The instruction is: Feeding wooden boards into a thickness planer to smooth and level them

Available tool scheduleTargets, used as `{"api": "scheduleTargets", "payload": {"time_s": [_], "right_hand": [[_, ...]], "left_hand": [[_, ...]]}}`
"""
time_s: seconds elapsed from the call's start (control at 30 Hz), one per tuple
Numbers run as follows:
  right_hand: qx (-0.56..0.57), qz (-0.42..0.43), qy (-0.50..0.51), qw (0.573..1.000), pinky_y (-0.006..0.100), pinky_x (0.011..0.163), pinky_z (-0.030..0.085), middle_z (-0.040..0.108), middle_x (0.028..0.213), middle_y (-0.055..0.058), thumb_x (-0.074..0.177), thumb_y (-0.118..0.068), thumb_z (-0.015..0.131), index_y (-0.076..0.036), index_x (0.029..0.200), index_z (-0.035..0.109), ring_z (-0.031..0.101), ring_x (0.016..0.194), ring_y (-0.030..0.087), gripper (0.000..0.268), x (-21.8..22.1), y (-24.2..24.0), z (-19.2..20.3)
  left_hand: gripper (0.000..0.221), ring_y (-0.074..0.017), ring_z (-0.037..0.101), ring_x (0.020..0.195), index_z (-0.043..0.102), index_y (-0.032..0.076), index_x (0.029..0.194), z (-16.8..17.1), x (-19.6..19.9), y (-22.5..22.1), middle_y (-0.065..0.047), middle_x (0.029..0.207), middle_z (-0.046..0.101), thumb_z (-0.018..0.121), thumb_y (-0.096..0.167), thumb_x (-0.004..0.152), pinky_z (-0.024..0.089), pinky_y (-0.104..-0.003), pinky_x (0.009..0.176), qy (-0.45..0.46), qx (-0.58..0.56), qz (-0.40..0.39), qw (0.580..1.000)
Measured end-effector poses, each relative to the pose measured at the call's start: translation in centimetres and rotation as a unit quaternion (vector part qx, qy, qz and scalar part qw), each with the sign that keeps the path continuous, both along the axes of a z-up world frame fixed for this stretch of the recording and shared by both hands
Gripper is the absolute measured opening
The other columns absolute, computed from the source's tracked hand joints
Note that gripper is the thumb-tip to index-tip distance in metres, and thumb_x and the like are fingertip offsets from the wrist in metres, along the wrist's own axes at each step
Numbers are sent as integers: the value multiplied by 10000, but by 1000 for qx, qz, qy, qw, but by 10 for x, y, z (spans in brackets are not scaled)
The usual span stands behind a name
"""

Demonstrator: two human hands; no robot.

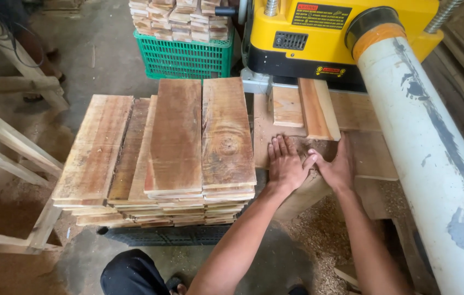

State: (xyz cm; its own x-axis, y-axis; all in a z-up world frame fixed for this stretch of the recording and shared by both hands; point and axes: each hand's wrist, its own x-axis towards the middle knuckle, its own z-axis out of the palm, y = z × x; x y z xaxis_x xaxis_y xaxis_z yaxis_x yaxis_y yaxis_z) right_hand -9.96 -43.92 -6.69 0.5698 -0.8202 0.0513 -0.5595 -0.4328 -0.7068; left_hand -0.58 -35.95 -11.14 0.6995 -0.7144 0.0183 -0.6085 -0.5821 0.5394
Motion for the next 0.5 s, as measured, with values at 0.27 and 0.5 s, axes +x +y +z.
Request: {"api": "scheduleTargets", "payload": {"time_s": [0.27,0.5], "right_hand": [[-40,0,-93,995,545,1279,130,189,1680,212,785,-292,809,-125,1648,211,133,1560,401,1063,20,-23,19],[-15,74,-36,996,613,1250,40,75,1699,255,781,-340,767,-238,1667,218,-91,1553,441,1047,32,-56,9]], "left_hand": [[870,-501,347,1414,144,-65,1590,26,-1,-23,-362,1545,295,290,568,1011,263,-635,1122,56,-109,44,991],[794,-354,365,1292,326,69,1576,18,25,-58,-165,1591,287,408,499,913,225,-561,1128,-71,-98,63,991]]}}
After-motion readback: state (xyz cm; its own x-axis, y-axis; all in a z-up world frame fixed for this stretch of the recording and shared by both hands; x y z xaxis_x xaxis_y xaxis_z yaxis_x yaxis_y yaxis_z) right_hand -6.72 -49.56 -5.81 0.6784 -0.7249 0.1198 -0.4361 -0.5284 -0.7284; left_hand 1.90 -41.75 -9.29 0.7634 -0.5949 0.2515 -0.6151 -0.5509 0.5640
